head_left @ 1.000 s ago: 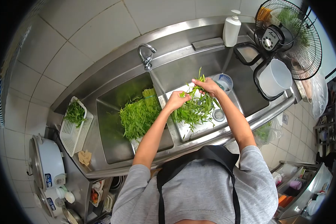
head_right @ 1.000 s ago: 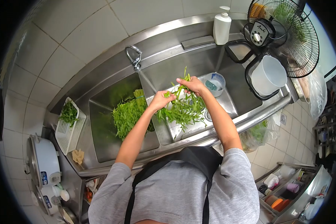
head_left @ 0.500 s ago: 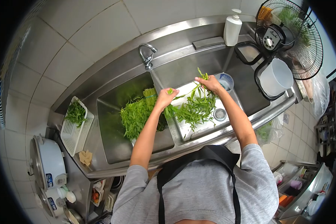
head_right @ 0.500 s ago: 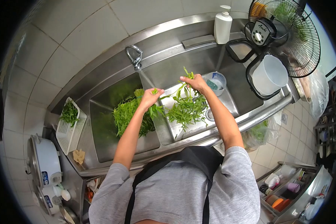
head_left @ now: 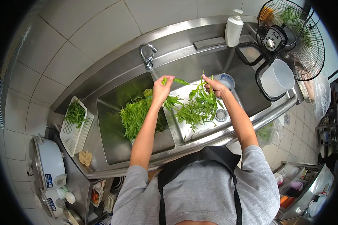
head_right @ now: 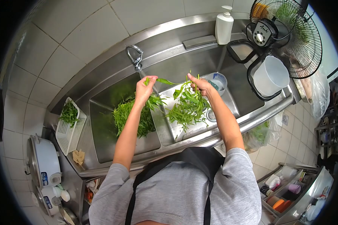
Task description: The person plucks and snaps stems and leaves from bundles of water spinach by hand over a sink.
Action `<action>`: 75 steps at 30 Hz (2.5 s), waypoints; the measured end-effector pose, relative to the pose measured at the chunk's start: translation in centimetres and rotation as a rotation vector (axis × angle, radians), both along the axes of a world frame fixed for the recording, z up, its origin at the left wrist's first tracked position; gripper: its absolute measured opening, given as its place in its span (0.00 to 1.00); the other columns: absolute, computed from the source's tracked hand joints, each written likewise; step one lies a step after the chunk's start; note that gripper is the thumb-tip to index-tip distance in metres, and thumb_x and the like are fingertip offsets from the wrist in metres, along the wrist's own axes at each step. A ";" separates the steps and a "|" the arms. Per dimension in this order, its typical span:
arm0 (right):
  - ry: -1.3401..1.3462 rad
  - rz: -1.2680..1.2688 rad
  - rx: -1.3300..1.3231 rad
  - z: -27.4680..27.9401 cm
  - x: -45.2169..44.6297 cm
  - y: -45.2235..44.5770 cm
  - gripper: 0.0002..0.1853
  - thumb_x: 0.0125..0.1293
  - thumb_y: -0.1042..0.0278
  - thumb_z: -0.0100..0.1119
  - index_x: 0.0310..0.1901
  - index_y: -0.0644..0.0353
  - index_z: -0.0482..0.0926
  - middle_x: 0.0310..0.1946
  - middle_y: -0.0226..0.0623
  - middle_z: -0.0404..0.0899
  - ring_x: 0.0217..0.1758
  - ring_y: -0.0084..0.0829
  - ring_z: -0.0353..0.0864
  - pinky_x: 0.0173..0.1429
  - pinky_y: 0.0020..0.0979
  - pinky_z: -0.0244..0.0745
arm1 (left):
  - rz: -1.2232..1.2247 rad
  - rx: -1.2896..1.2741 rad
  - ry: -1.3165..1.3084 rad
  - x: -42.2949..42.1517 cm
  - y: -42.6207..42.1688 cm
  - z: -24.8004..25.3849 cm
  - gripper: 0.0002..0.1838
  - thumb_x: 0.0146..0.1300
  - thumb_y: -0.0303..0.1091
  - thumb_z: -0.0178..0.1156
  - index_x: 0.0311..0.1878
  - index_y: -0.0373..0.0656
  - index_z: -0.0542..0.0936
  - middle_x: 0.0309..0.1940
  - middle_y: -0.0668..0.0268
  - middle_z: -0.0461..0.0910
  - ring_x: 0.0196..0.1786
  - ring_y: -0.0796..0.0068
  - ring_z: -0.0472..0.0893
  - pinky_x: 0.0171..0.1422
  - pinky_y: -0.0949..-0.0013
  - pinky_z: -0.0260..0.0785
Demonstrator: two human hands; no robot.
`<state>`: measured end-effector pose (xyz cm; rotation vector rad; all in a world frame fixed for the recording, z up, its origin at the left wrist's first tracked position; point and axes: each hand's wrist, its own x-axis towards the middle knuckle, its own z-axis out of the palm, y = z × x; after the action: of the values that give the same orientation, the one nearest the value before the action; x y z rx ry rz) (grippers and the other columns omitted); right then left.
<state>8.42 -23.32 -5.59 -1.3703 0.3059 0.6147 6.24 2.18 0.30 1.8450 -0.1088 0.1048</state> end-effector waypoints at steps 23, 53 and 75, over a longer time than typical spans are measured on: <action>-0.106 0.106 -0.081 1.1 0.1 1.8 0.24 0.52 0.34 0.55 0.19 0.47 0.67 0.11 0.19 0.61 0.13 0.11 0.51 0.14 0.18 0.43 | -0.241 0.720 0.129 -1.9 -5.2 3.2 0.19 0.48 0.49 0.57 0.35 0.44 0.82 0.21 0.54 0.79 0.30 0.59 0.80 0.38 0.62 0.69; 0.160 -0.127 0.615 -0.4 1.9 -1.1 0.18 0.62 0.50 0.51 0.32 0.59 0.65 0.19 0.30 0.69 0.12 0.14 0.62 0.12 0.14 0.62 | -0.422 0.389 0.152 -2.7 -5.0 0.3 0.17 0.52 0.46 0.61 0.34 0.39 0.81 0.21 0.61 0.78 0.28 0.78 0.74 0.38 0.68 0.68; -0.074 -0.117 0.064 3.7 0.5 1.8 0.22 0.58 0.53 0.59 0.29 0.70 0.70 0.18 0.39 0.72 0.14 0.23 0.68 0.15 0.24 0.64 | -0.427 0.044 0.572 -3.2 -2.8 -0.4 0.18 0.50 0.45 0.67 0.37 0.41 0.79 0.20 0.75 0.74 0.19 0.89 0.63 0.24 0.81 0.56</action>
<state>8.96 -21.49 -1.92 -1.3004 0.3019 0.4723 3.08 -0.65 -0.05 1.7887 -0.1006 -0.7212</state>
